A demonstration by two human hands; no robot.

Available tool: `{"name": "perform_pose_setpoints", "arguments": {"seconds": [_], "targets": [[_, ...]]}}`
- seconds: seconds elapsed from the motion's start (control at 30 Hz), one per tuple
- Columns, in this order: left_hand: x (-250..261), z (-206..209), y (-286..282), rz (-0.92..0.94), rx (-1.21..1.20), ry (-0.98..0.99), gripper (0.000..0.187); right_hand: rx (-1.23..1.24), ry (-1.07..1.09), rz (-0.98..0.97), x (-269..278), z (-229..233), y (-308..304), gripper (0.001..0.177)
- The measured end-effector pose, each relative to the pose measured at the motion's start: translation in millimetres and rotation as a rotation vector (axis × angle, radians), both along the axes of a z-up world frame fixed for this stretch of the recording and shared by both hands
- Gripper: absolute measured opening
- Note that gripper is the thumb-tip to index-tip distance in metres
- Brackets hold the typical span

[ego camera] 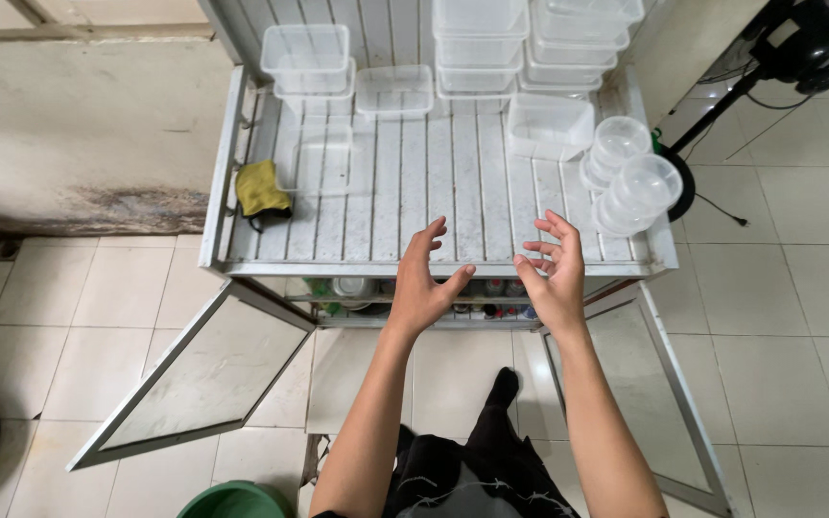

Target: The person removes plastic containers from a refrigerator, places them on a metal rack, and wipes them with a cloth. The person handles multiple containers and lids, stacking them on the rack.

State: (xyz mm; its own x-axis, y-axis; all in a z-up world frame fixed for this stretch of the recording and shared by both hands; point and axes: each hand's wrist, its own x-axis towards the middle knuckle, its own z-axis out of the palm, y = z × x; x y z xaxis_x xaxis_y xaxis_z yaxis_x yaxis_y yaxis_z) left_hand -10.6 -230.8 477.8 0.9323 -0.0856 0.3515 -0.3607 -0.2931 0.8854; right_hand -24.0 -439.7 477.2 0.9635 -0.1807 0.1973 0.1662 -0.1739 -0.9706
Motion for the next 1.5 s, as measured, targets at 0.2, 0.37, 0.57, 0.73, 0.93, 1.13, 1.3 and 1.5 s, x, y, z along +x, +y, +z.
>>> {"name": "perform_pose_setpoints", "arguments": {"seconds": [0.2,0.37,0.57,0.73,0.93,1.13,1.3,1.5], "targets": [[-37.9,-16.6,60.2,0.131,-0.059,0.198,0.072,0.003,0.093,0.15,-11.2,-18.0,61.8,0.057],[-60.3,-34.2,84.7,0.234,-0.058,0.163,0.054,-0.036,0.166,0.302,-3.4,-46.1,87.9,0.044],[-75.8,-48.8,93.9,0.381,-0.048,0.22,0.044,-0.071,0.226,0.449,12.2,-77.7,107.0,0.033],[-88.6,-67.2,99.2,0.463,-0.025,0.353,0.042,-0.072,0.266,0.502,13.4,-103.3,107.2,0.029],[-106.0,-94.0,109.4,0.506,-0.022,0.412,0.038,-0.1,0.344,0.508,-1.3,-135.8,114.7,0.028],[-95.5,-113.5,122.1,0.464,-0.033,0.422,0.038,-0.137,0.375,0.477,-9.2,-155.4,131.1,0.03],[-86.7,-150.1,139.6,0.456,-0.054,0.415,0.037,-0.167,0.362,0.477,-8.0,-190.1,152.8,0.03],[-63.0,-235.8,147.6,0.452,-0.098,0.351,0.034,-0.186,0.306,0.482,15.9,-271.8,173.0,0.03]]}}
